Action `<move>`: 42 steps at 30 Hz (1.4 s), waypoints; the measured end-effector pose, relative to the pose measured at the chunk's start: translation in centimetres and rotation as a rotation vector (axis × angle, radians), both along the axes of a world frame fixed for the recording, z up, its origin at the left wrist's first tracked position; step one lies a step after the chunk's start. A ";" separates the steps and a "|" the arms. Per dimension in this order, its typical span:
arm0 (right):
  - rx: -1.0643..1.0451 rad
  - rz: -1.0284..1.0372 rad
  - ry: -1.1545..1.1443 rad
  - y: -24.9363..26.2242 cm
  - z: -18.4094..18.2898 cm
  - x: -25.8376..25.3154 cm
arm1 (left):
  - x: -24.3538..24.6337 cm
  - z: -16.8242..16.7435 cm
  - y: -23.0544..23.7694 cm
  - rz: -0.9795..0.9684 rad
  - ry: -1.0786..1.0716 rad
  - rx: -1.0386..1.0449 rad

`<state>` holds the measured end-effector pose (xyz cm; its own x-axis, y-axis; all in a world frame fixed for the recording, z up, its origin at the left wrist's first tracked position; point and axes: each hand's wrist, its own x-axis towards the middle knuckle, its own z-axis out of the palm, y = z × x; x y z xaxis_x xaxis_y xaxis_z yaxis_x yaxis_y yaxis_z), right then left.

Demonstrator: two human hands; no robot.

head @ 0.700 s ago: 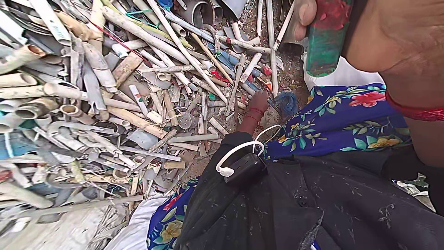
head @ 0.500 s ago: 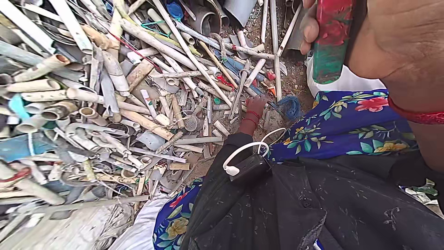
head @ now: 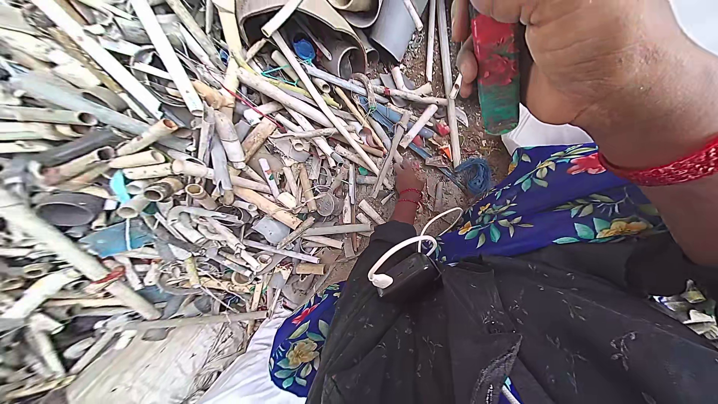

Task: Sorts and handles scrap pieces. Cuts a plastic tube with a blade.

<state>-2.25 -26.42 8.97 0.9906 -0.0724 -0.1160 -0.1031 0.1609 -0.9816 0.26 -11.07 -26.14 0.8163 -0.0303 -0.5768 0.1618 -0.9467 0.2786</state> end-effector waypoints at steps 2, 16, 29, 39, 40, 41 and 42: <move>0.007 0.001 0.027 0.0 0.0 0.3 | 0.6 1.9 0.4 0.132 0.009 -0.035; -0.156 0.229 0.015 2.5 -0.1 1.9 | -2.4 24.6 15.7 0.536 0.105 -0.680; -0.684 0.133 -0.736 2.6 -5.3 3.1 | -5.0 27.5 11.6 0.425 -0.541 -0.296; -1.035 0.354 -0.430 2.5 -8.4 2.2 | -2.5 26.6 9.6 0.379 -0.403 -0.171; -1.007 0.326 -0.500 2.4 -8.8 2.3 | -2.3 26.8 9.4 0.373 -0.403 -0.190; -1.018 0.371 -0.500 2.4 -9.1 2.3 | -2.1 27.0 9.3 0.369 -0.403 -0.225; -1.078 0.478 -0.430 2.6 -9.2 2.2 | -2.1 27.0 9.1 0.363 -0.402 -0.268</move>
<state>-0.02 -23.84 -0.21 0.8867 0.4472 0.1172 0.4311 -0.7084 -0.5588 -1.84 -1.92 0.85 0.9541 0.1894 -0.2319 0.2940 -0.7392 0.6059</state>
